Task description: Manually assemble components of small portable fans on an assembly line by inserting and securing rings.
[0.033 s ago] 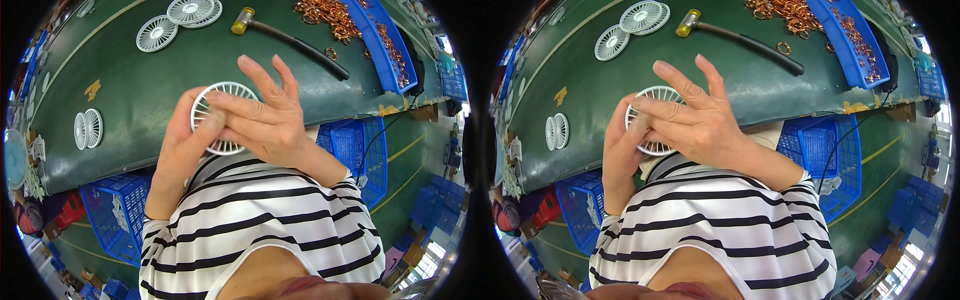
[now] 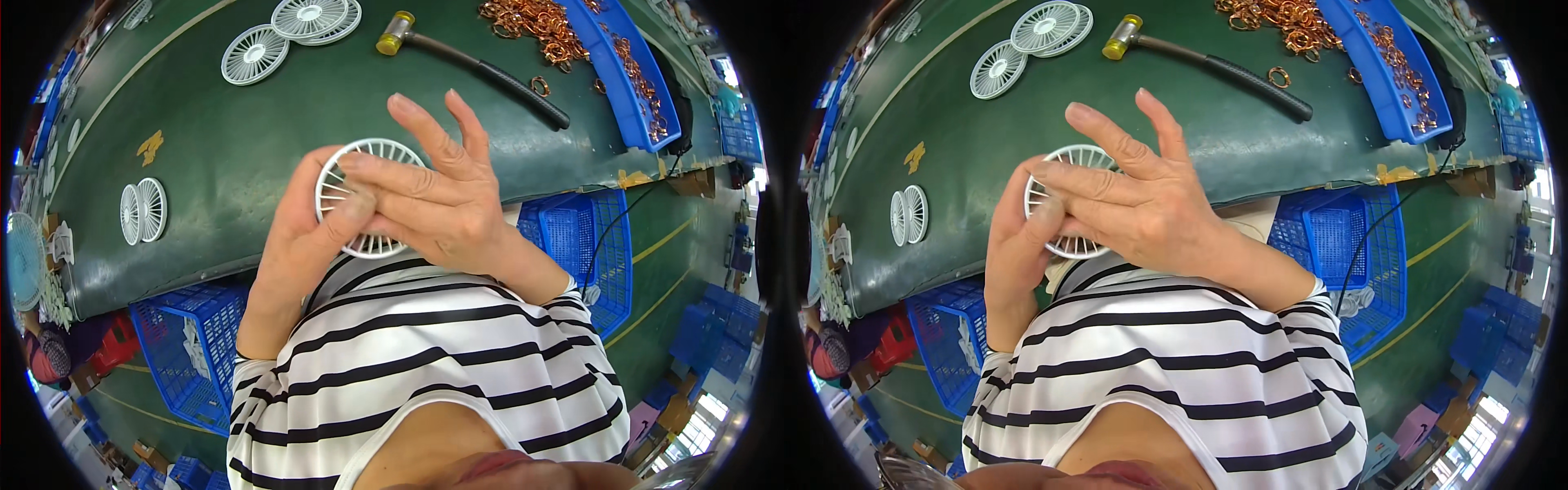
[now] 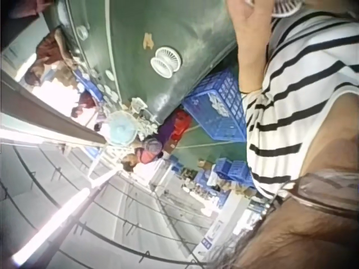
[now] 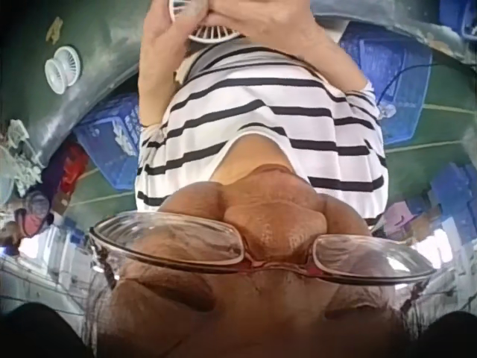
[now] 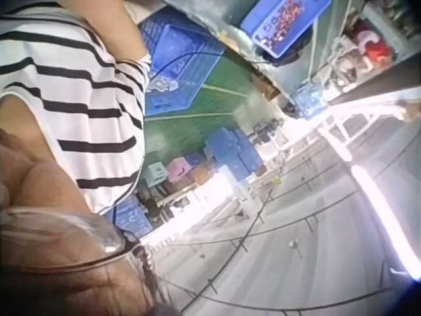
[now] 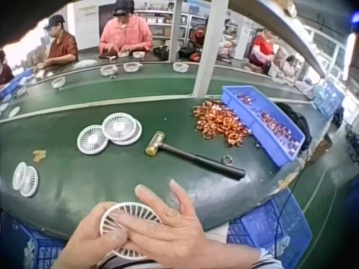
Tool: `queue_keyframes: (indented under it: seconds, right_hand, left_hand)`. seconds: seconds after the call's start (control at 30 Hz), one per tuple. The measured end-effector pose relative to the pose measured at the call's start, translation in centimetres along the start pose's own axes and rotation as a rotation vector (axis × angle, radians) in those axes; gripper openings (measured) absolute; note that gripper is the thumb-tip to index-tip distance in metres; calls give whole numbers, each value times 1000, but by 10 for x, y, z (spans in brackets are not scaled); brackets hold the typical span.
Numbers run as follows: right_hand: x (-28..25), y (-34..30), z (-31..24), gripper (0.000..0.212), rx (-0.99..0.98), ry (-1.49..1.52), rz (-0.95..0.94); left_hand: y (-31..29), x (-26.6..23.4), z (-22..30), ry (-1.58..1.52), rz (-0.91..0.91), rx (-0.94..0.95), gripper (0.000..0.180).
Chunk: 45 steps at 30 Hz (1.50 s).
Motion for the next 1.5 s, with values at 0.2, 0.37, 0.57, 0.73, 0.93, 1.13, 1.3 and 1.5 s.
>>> queue_keyframes:
  seconds: [0.2, 0.37, 0.57, 0.73, 0.93, 1.13, 1.3, 1.5]
  right_hand:
    - [-1, -11, 45, 25, 270, 780, -214]
    - [-74, -24, 145, 31, 834, -407, 88]
    - [-74, -47, 231, 40, 973, -577, -407]
    - [-75, -27, 180, 12, 556, -318, -64]
    - [-28, -40, 124, 9, 670, 72, -197]
    - [-18, -30, 123, 12, 471, -430, -60]
    - [-22, -33, 104, 17, 600, -260, -99]
    - [-17, -41, 98, 10, 547, -130, -154]
  left_hand:
    - [2, 7, 4, 312, -18, 152, 40]
    - [4, 10, 30, 957, 215, 660, 41]
    - [21, 21, 13, 1502, 183, 573, 45]
    - [11, -2, 19, 1255, 185, 539, 55]
    - [-48, -154, 105, 1529, 1153, 638, 44]
    - [-112, -315, 74, 1277, 1450, -389, 86]
    - [-125, -261, 104, 1421, 1598, 169, 87]
    - [-117, -216, 102, 1128, 1592, 308, 58]
Point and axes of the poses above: each hand's wrist, its own y-axis towards the middle knuckle, its own x-axis out of the palm, z = x × y, the point moved 8 cm from there along y, towards the middle knuckle, and after that the axes turned 3 degrees about -z, right-handed, at the moved point
